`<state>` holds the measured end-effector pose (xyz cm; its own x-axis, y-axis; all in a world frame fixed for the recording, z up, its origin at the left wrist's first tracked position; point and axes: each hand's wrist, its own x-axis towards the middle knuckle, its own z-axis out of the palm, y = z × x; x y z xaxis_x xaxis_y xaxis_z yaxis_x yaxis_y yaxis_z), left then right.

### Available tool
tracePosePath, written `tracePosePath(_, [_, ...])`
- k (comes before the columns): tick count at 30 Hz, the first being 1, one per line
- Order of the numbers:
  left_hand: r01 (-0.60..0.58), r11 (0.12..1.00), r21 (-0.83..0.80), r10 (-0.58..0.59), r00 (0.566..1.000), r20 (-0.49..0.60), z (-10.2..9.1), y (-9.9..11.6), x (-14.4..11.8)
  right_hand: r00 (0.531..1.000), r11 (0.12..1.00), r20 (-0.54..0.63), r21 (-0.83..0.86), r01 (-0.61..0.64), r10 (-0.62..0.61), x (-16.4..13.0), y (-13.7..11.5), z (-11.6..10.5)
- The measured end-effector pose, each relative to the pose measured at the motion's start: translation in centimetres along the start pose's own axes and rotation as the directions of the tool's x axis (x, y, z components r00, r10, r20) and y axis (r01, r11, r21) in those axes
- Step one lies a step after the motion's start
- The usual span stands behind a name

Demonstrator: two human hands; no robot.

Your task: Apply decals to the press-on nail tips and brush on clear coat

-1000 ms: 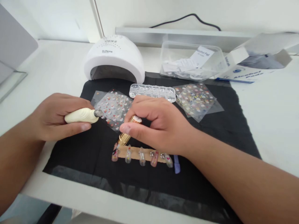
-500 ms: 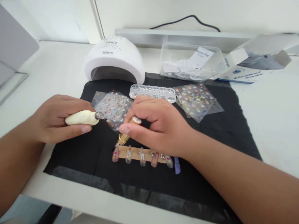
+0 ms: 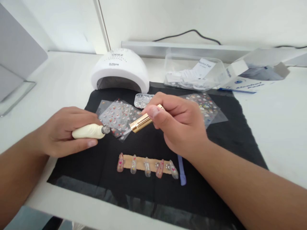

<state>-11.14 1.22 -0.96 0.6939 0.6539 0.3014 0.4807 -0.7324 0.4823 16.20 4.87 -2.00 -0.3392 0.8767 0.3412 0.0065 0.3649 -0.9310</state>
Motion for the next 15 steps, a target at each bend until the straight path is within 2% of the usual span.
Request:
tracePosePath(4, [-0.017, 0.999, -0.037, 0.017, 1.0, 0.006, 0.24, 0.38, 0.17, 0.995, 0.995, -0.097, 0.095, 0.037, -0.027, 0.14, 0.0, 0.17])
tracePosePath(10, [-0.03, 0.999, -0.038, 0.029, 0.999, -0.03, 0.49, 0.59, 0.24, 0.994, 0.993, -0.1, 0.098, 0.058, -0.049, 0.05, -0.3, 0.53])
tracePosePath(15, [-0.015, 0.999, -0.051, 0.014, 1.0, -0.02, 0.74, 0.4, 0.26, 0.993, 0.995, -0.088, 0.049, 0.085, -0.081, 0.03, -0.38, 0.77])
